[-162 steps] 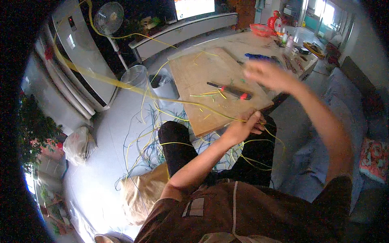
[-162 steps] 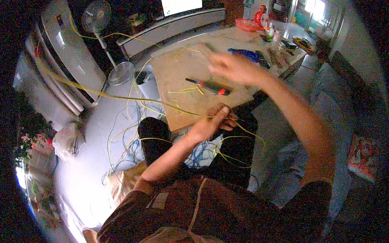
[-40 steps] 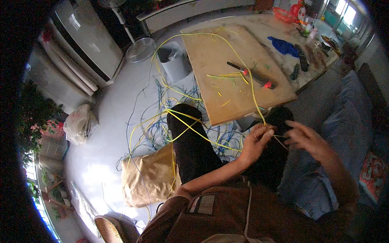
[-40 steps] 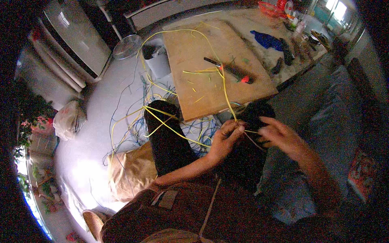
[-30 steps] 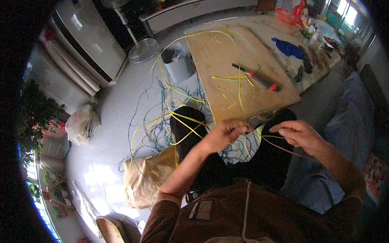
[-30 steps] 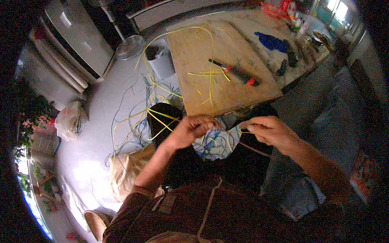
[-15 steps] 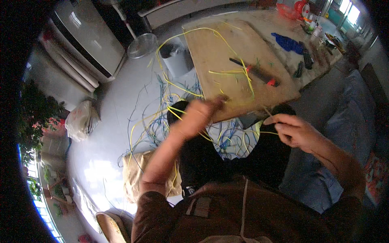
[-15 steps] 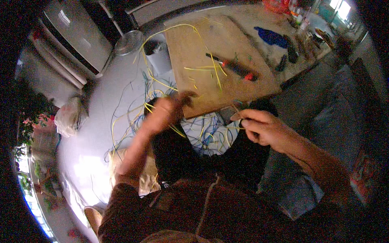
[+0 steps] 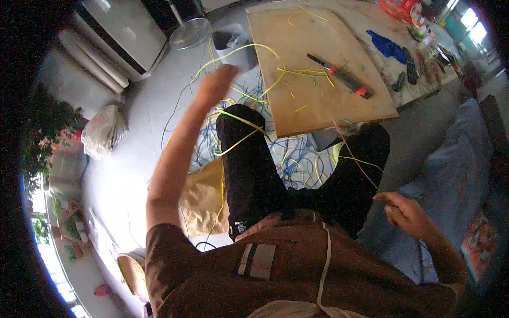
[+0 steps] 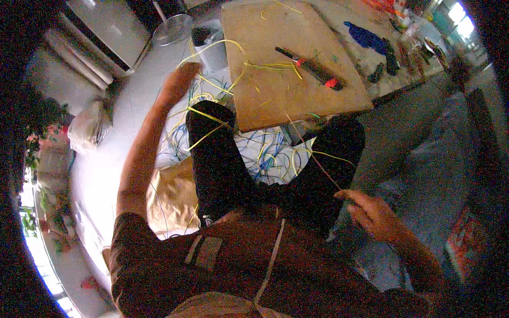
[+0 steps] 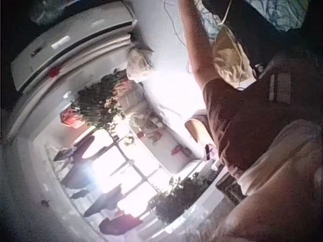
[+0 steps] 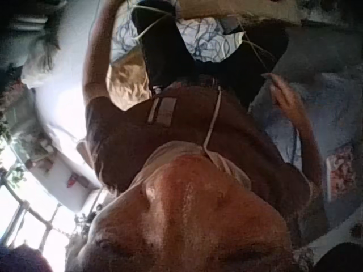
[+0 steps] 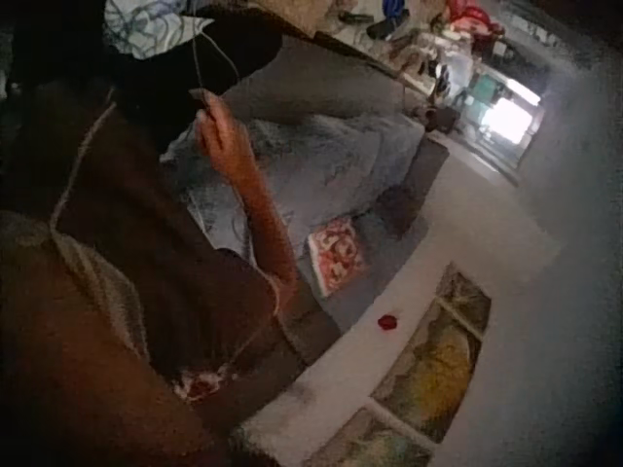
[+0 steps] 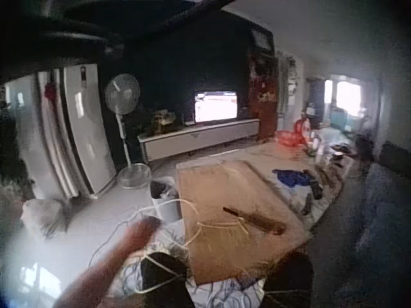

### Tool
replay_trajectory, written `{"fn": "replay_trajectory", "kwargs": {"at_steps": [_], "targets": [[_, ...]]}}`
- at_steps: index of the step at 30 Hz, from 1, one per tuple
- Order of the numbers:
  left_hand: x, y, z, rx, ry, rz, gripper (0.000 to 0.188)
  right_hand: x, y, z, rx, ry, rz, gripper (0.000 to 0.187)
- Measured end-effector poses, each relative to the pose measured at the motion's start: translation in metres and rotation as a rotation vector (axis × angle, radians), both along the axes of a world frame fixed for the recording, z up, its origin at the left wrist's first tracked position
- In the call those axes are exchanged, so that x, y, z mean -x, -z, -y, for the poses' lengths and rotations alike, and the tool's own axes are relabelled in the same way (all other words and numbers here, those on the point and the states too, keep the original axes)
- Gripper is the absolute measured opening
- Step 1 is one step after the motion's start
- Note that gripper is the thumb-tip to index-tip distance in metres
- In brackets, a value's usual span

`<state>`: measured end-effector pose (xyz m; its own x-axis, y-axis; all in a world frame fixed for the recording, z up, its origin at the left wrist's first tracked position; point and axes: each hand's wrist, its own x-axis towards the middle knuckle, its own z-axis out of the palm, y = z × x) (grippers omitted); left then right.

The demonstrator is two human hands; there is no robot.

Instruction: The person sits on the floor and uses a utility knife to cut yellow and blue cables on a wooden board. They repeatedly measure, cut, and separate the cables into shorter pieces.

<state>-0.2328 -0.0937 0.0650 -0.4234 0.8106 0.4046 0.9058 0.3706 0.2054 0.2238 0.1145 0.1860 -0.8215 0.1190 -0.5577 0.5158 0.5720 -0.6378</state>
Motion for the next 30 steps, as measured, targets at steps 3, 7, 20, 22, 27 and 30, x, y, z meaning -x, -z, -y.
{"fn": "replay_trajectory", "kwargs": {"at_steps": [3,7,20,22,27,30], "targets": [[-0.034,0.010,-0.064,-0.206,-0.093,0.907,0.034,-0.004,-0.009,0.006,-0.143,-0.145,-0.034,0.035],[-0.068,-0.001,-0.117,-0.787,0.235,1.957,0.026,-0.063,0.011,-0.011,-0.608,-0.442,-0.093,0.036],[-0.319,0.013,-0.119,-0.658,0.536,1.277,0.012,-0.003,0.035,-0.014,0.147,0.341,0.006,0.035],[-0.306,0.003,-0.116,-0.664,0.517,1.164,0.013,0.029,0.026,0.003,0.414,0.471,-0.029,0.027],[-0.260,-0.030,-0.080,-0.212,0.565,1.157,0.019,0.064,0.017,0.012,0.297,0.589,-0.219,0.025],[-0.219,-0.021,-0.061,-0.224,0.737,0.760,0.018,0.069,0.020,0.004,0.400,0.594,-0.320,0.026]]}}
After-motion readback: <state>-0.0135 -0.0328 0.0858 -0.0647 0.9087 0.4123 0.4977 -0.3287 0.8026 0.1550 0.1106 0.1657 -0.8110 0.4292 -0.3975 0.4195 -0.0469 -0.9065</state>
